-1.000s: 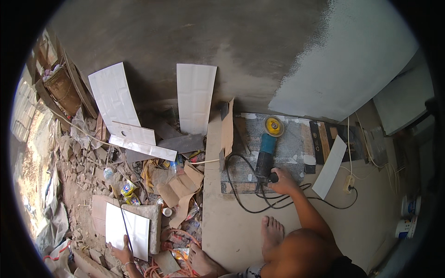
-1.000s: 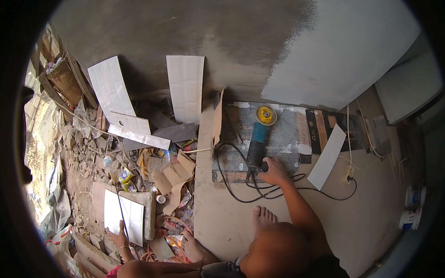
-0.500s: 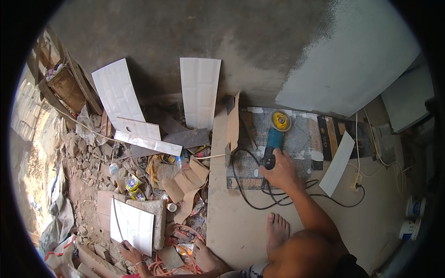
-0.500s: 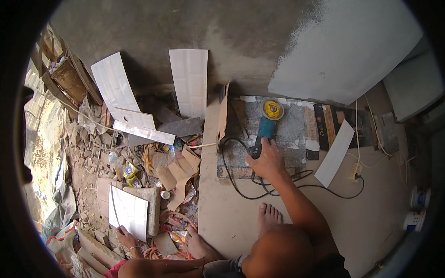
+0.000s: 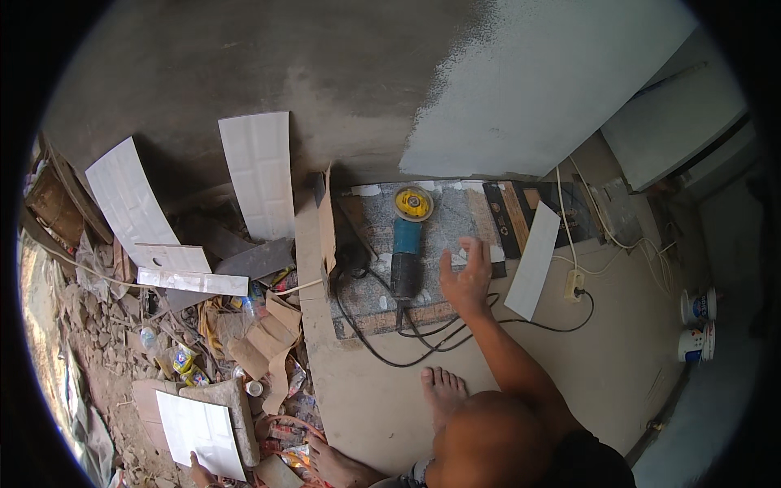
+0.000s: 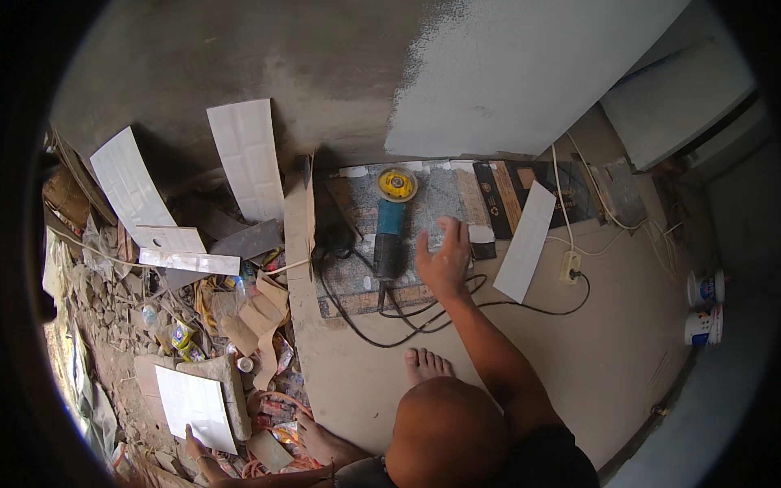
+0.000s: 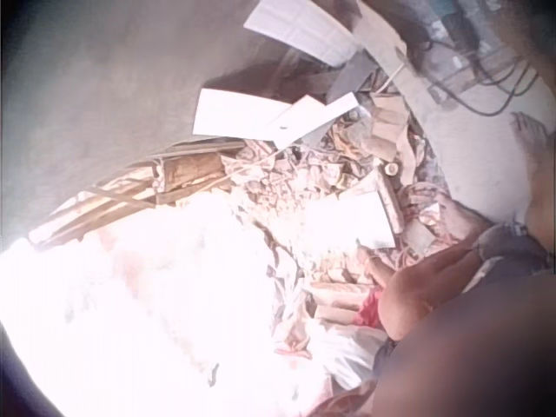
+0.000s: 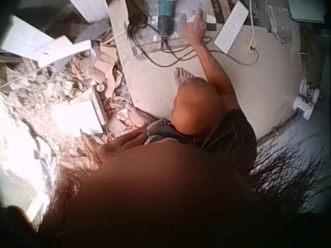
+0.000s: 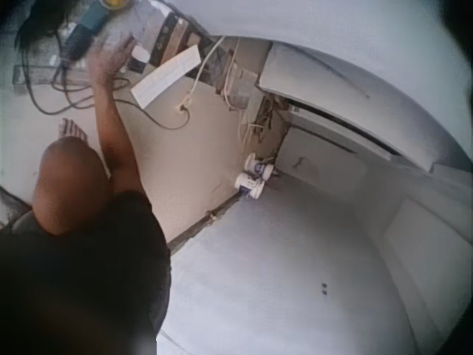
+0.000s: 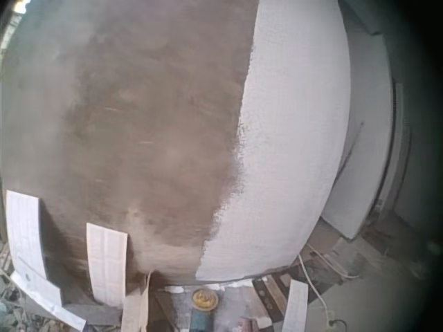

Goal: The person uses an angle grinder to cut a white ceramic tile into two pieces, then cuts a circular hole in another tile. After finishing, the person carries the cut tiles into a tiled room and places them on a wooden scaffold.

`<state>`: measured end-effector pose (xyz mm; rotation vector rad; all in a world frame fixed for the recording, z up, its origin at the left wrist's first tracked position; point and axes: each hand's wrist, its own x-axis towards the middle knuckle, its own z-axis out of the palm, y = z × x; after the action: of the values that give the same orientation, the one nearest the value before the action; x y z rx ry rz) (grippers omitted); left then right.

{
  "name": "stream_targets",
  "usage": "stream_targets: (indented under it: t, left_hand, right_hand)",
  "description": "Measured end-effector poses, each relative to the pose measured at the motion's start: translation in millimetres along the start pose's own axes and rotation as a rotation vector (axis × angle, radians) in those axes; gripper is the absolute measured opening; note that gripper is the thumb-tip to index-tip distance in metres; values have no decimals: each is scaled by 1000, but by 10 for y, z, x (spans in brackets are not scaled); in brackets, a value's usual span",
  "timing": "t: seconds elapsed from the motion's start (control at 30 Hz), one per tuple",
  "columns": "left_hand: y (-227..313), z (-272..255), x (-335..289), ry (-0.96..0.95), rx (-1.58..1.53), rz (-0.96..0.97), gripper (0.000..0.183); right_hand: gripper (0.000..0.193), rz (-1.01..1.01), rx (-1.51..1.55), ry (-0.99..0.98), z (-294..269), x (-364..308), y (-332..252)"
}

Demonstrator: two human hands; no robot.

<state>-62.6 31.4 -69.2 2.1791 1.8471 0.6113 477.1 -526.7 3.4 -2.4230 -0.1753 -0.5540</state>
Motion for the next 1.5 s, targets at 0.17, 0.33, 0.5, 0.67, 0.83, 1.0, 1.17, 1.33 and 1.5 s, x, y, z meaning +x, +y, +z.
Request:
stream_targets:
  t: [0.17,0.33,0.5,0.67,0.83,1.0,1.17,1.33,1.5]
  left_hand:
    - [685,63,-354,-68,48,240,38]
    - [1233,122,-371,-83,69,400,31]
    - [1530,-5,-305,-53,146,526,28]
    - [1864,-605,-54,-47,296,624,28]
    - [2310,-2092,625,65,657,851,33]
    - [3163,-3348,928,-342,500,640,40]
    - [5018,-4185,726,-732,330,740,73]
    - [6777,-4899,-615,-983,270,1161,73]
    - [8248,-5110,-2458,-1283,-247,1776,41]
  right_hand:
    - [98,903,-505,-16,-858,202,1210]
    - [138,1220,-455,-268,-842,57,1898]
    - [143,1322,-322,-268,-816,44,2054]
    - [138,1192,-475,-270,-1135,246,1628]
    - [109,1396,-110,-288,-2245,412,567]
    - [80,1654,264,-303,-4118,317,-743]
    - [72,1712,568,-574,-6149,-403,-1695]
    - [73,2001,666,-354,-7366,-1209,-2072]
    - [71,2101,865,41,-8093,-2037,-2009]
